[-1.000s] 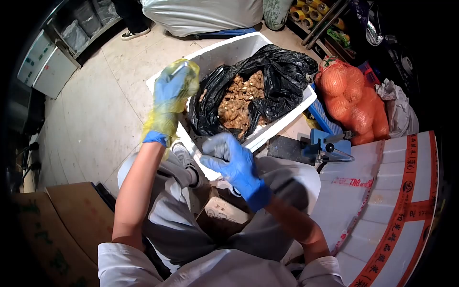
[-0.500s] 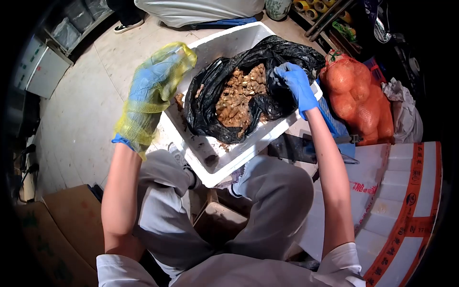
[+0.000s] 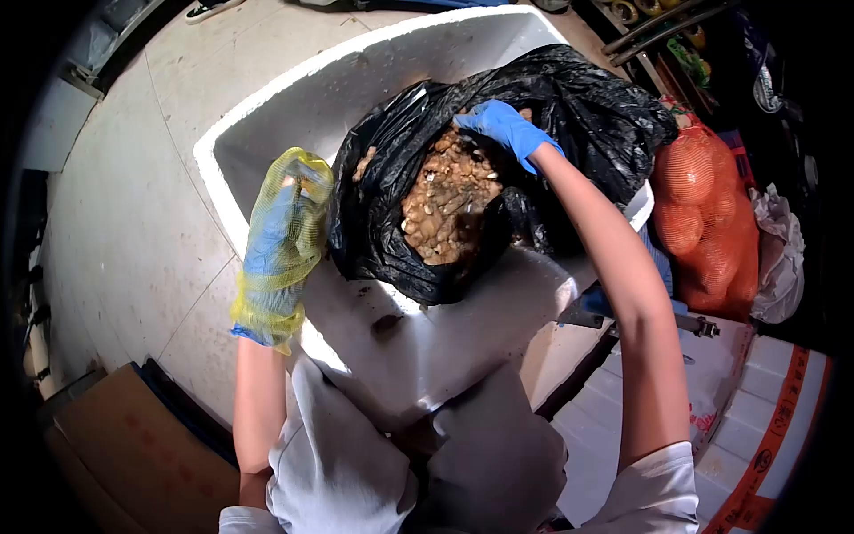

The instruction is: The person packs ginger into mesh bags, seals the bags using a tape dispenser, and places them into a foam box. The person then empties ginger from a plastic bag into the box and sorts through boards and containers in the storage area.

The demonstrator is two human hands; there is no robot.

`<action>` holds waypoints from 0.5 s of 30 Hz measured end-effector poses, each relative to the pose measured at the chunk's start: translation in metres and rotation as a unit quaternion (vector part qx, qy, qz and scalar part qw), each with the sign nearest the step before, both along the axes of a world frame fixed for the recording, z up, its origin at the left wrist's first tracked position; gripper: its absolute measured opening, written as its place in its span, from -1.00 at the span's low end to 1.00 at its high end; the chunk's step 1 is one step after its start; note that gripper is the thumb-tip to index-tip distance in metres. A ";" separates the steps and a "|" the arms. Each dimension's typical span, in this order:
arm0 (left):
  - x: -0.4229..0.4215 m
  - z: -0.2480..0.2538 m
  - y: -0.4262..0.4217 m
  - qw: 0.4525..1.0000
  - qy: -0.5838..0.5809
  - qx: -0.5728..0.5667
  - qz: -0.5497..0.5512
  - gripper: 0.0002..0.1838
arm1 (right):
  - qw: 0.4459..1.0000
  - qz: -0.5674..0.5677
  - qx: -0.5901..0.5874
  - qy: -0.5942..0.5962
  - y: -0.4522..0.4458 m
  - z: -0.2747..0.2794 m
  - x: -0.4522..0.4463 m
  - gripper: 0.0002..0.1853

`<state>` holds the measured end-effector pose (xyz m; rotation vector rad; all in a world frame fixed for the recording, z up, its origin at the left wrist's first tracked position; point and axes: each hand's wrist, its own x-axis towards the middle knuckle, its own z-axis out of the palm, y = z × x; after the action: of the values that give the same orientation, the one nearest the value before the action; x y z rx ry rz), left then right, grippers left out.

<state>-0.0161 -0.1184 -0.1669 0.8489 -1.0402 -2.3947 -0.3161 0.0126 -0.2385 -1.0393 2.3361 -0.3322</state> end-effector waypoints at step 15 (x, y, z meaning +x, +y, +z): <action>0.013 -0.024 -0.002 0.991 0.040 0.116 0.046 -0.59 | 0.968 0.202 -0.103 -0.109 0.001 -0.013 0.064 -0.49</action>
<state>-0.0029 -0.1208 -0.1913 0.8496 -0.6871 -2.4807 -0.2516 0.0140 -0.2511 -1.4672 1.8691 -0.5061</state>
